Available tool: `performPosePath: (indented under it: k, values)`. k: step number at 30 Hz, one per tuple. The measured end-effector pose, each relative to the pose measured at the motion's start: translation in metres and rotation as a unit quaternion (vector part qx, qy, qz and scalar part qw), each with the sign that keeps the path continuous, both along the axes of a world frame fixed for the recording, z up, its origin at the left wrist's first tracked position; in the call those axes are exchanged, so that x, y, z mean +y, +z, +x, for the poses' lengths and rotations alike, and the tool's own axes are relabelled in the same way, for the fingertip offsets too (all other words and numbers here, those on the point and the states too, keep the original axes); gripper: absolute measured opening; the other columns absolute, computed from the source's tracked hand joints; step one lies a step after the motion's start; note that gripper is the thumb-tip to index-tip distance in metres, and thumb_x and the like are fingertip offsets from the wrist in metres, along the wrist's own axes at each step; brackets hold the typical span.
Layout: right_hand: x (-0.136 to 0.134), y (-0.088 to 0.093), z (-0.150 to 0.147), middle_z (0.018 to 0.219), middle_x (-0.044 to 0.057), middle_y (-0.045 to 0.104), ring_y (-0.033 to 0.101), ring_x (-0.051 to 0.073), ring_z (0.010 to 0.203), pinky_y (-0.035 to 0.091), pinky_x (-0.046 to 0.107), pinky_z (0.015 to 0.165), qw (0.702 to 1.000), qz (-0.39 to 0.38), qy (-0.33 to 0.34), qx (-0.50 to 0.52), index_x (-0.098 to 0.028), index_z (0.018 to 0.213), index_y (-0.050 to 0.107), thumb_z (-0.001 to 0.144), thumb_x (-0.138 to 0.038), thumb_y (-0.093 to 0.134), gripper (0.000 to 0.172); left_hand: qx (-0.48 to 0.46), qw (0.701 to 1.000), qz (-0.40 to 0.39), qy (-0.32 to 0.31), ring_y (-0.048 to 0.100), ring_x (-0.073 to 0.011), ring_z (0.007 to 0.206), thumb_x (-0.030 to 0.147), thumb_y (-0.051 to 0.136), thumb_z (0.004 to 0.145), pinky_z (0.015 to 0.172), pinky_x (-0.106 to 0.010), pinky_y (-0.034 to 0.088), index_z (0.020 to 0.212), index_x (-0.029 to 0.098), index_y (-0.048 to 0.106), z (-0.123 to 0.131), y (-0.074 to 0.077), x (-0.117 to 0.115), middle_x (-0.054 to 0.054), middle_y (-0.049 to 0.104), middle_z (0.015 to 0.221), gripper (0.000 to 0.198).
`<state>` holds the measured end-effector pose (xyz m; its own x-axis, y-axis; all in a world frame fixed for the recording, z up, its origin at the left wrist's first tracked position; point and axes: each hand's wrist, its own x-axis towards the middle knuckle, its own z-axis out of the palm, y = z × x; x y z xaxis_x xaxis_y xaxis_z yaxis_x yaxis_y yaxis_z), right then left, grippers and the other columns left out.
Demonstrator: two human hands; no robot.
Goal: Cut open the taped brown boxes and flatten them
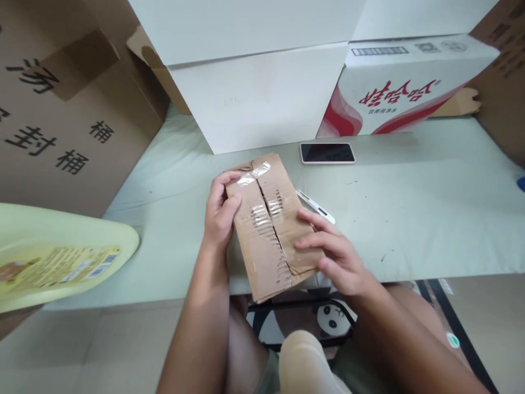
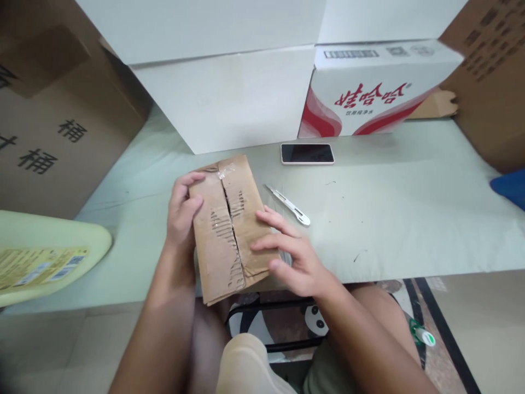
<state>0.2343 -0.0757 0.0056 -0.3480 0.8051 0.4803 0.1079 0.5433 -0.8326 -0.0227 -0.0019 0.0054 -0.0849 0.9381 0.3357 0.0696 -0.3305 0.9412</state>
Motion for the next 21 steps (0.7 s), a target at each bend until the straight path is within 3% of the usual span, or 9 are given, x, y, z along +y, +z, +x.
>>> performPosePath:
  k: [3, 6, 9, 12, 16, 19, 21]
  values:
    - [0.008, -0.009, 0.009, 0.128, 0.011, 0.075, 0.074, 0.028, 0.119, 0.061, 0.046, 0.101, 0.991, -0.041, -0.125, 0.0, -0.025, 0.103, 0.077, 0.106, -0.044, 0.052, 0.032, -0.011, 1.0, -0.017, 0.007, 0.065, -0.0319, 0.122, 0.063, 0.075, 0.085, 0.109, -0.048, 0.053, 0.116, 0.03, 0.07, 0.0, -0.003, 0.0, -0.008, 0.07, 0.129, 0.046]
    - [0.022, -0.024, 0.02, 0.105, 0.012, 0.076, 0.072, 0.029, 0.099, 0.06, 0.047, 0.091, 0.942, -0.092, -0.268, -0.178, -0.022, 0.108, 0.075, 0.095, -0.039, 0.062, 0.025, -0.011, 1.0, -0.01, 0.013, 0.064, -0.0322, 0.124, 0.065, 0.074, 0.085, 0.111, -0.048, 0.051, 0.116, 0.03, 0.069, 0.0, -0.006, 0.002, -0.008, 0.07, 0.129, 0.047]
    - [0.032, -0.034, 0.025, 0.108, 0.017, 0.074, 0.069, 0.035, 0.1, 0.056, 0.05, 0.09, 0.878, -0.121, -0.29, -0.36, -0.016, 0.124, 0.073, 0.086, -0.038, 0.064, 0.045, -0.01, 1.0, -0.003, 0.012, 0.064, -0.0314, 0.122, 0.065, 0.075, 0.084, 0.11, -0.047, 0.052, 0.114, 0.029, 0.069, 0.0, -0.007, 0.004, -0.008, 0.07, 0.128, 0.047]
    - [0.036, -0.034, 0.026, 0.099, 0.014, 0.075, 0.068, 0.03, 0.086, 0.052, 0.041, 0.076, 0.854, -0.15, -0.278, -0.414, -0.017, 0.12, 0.075, 0.088, -0.034, 0.056, 0.04, -0.013, 1.0, -0.001, 0.022, 0.066, -0.0288, 0.114, 0.06, 0.074, 0.085, 0.102, -0.043, 0.055, 0.112, 0.029, 0.07, 0.002, -0.006, 0.004, -0.007, 0.072, 0.122, 0.042]
    - [0.037, -0.018, 0.028, 0.073, 0.005, 0.069, 0.058, 0.021, 0.062, 0.041, 0.033, 0.061, 0.868, -0.17, -0.337, -0.324, -0.02, 0.1, 0.075, 0.087, -0.032, 0.052, 0.029, -0.001, 1.0, 0.001, 0.022, 0.067, -0.0249, 0.097, 0.051, 0.071, 0.087, 0.087, -0.038, 0.056, 0.109, 0.028, 0.073, 0.008, -0.005, -0.002, -0.005, 0.072, 0.109, 0.032]
    - [0.036, -0.001, 0.032, 0.062, -0.001, 0.059, 0.049, 0.015, 0.05, 0.037, 0.028, 0.052, 0.897, -0.171, -0.378, -0.153, -0.02, 0.1, 0.073, 0.088, -0.031, 0.05, 0.028, 0.014, 0.999, 0.019, 0.028, 0.068, -0.0266, 0.102, 0.05, 0.068, 0.088, 0.092, -0.041, 0.056, 0.108, 0.027, 0.073, 0.016, -0.005, -0.009, -0.006, 0.072, 0.108, 0.031]
    - [0.03, 0.012, 0.032, 0.06, -0.004, 0.053, 0.047, 0.013, 0.047, 0.035, 0.026, 0.048, 0.917, -0.151, -0.367, -0.037, -0.021, 0.102, 0.072, 0.093, -0.031, 0.051, 0.025, 0.006, 0.999, 0.028, 0.041, 0.068, -0.0268, 0.104, 0.05, 0.065, 0.091, 0.094, -0.042, 0.056, 0.109, 0.026, 0.072, 0.021, -0.006, -0.013, -0.006, 0.072, 0.108, 0.031]
